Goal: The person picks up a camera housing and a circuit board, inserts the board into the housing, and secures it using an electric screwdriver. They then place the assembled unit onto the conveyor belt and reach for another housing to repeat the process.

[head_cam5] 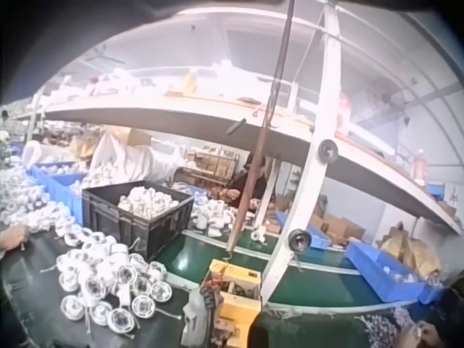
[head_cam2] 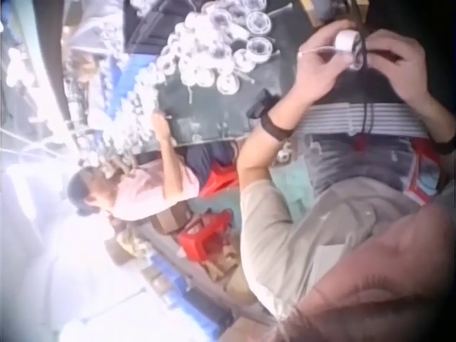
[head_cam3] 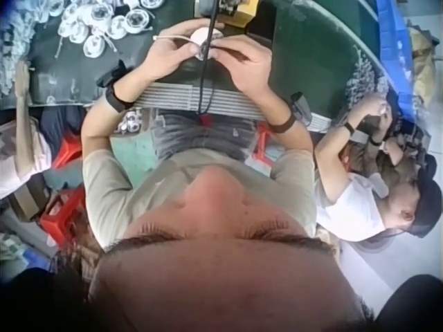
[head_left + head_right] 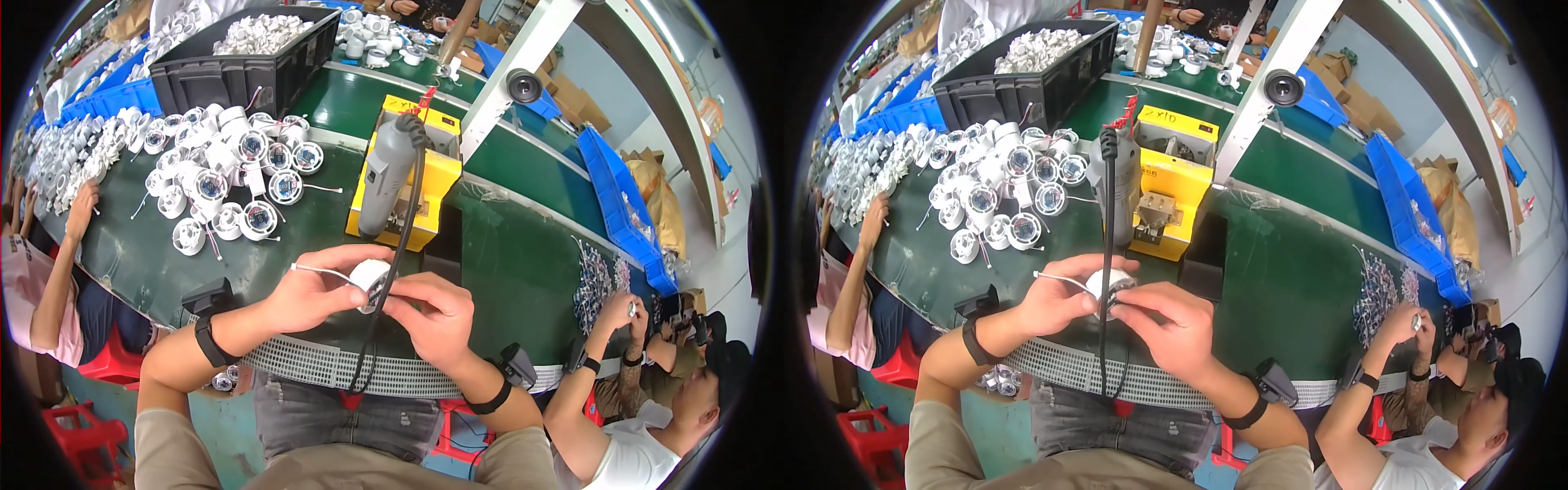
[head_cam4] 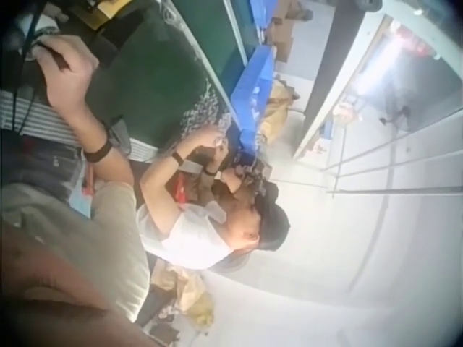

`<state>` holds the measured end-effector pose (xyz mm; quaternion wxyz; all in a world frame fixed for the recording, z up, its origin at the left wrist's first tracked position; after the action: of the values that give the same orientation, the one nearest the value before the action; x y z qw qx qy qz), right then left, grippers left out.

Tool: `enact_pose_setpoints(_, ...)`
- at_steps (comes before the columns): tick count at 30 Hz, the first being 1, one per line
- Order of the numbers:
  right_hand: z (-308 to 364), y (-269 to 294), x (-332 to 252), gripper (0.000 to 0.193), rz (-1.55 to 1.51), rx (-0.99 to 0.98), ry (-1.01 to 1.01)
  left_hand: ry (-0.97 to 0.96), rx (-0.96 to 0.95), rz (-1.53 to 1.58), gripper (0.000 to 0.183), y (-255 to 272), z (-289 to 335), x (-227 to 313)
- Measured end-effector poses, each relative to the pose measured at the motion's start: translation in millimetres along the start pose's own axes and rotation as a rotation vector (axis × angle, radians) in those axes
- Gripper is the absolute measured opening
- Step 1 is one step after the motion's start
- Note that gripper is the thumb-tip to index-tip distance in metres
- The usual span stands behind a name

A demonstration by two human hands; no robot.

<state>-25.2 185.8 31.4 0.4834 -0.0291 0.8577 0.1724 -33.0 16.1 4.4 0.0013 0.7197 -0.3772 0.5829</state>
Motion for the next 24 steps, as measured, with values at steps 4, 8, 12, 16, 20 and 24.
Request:
enact_pose_setpoints(4, 0.8, 2.6, -5.4, 0.028, 0.211, 0.033, 0.106, 0.029, -0.011, -0.094, 0.051, -3.6, 2.4, 0.6)
enact_pose_setpoints(8, 0.7, -0.5, -1.9, 0.031, 0.113, 0.106, 0.083, -0.015, -0.048, -0.179, 0.049, -6.6, 5.9, -0.1)
enact_pose_setpoints(12, -5.2, 2.5, 2.7, 0.031, 0.139, 0.056, 0.1, -0.034, -0.056, -0.375, 0.047, -8.0, 4.8, 6.7)
enact_pose_setpoints(16, -7.2, 2.5, -2.9, 0.025, 0.266, 0.049, 0.17, 0.022, -0.043, -0.471, 0.045, -10.1, 4.2, 12.6)
enact_pose_setpoints(20, -9.8, -0.4, -6.7, 0.024, 0.312, -0.013, 0.246, 0.063, -0.021, -0.526, 0.037, -8.1, 2.8, 12.7)
enact_pose_setpoints(24, -7.6, -0.7, -0.4, 0.026, 0.378, -0.03, 0.223, 0.158, 0.026, -0.52, 0.036, -10.3, 1.1, 16.3)
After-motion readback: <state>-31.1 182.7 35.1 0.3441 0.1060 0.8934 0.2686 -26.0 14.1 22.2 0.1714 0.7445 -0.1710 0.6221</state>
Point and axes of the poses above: each hand's wrist, its own z-axis away from the middle knuckle, its own y-axis out of the back of the hand, x = y × z, the point moved 4 cm from there along -z, towards the middle knuckle, and after that the axes turned 6 degrees about z, right-handed, at the moved point
